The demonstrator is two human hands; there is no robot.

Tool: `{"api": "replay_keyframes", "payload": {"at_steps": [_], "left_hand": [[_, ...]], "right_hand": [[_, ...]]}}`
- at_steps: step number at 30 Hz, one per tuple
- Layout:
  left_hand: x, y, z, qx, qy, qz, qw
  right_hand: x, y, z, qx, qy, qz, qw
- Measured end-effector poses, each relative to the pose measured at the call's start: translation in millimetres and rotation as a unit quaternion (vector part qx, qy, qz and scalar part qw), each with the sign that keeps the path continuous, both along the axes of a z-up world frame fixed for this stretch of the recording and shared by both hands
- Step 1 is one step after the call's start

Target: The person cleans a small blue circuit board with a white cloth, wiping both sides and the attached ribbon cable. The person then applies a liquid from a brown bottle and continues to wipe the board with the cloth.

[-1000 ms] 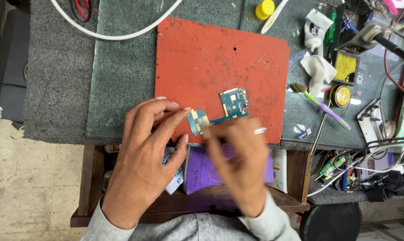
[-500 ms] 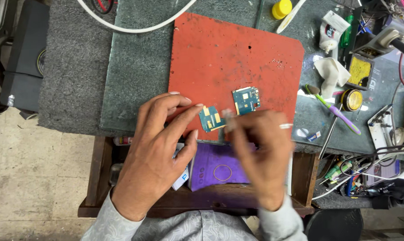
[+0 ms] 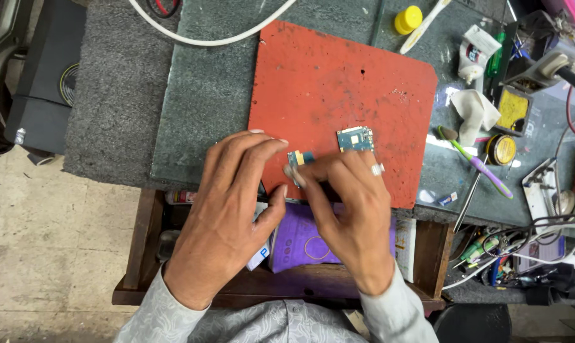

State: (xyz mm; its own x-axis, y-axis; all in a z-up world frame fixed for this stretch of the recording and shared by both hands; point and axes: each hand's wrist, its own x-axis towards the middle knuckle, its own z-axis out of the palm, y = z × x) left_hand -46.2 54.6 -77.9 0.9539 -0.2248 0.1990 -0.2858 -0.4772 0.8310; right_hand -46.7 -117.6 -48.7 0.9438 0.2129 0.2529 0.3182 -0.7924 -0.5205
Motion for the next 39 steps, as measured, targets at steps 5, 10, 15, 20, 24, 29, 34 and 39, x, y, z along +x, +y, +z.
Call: {"api": "replay_keyframes", "payload": {"at_steps": [5,10,15,20,24,29,34,39], "left_hand": [[-2.0,2.3,-0.7,-0.008,0.003,-0.003,1.000],[-0.5,0.6,0.7,-0.001,-0.004,-0.002,1.000],[-1.0,1.7,0.4,-0.005,-0.005,0.007,1.000],[-1.8,2.0,-0.6,-0.004,-0.003,-0.003,1.000],[-0.3,1.9,0.1,-0.009,-0.001,-0.002,1.000],[-1.0,2.5,-1.5,-0.009,0.005,-0.003,1.000],[-0.9,2.3,1.1,-0.006,-0.007,-0.002,1.000],[-0.4,1.0,-0.3,-0.008,0.004,0.004,1.000]], "right_hand": [[-2.6,2.5,2.9,0.000,0.014,0.007,1.000],[10.6,0.9,-6.6,0.011,-0.009,0.034,0.999],[-0.3,1.9,2.6,0.005,0.009,0.022,1.000],[9.5,3.6,-6.2,-0.002,-0.006,0.015,1.000],[8.3,4.2,-5.1,-0.008,-0.005,0.005,1.000],[-7.3,1.1,-1.0,-0.001,0.013,0.000,1.000],[15.5,3.9,-12.1,0.011,-0.015,0.006,1.000],[-1.4,3.0,2.6,0.000,0.013,-0.019,1.000]]}}
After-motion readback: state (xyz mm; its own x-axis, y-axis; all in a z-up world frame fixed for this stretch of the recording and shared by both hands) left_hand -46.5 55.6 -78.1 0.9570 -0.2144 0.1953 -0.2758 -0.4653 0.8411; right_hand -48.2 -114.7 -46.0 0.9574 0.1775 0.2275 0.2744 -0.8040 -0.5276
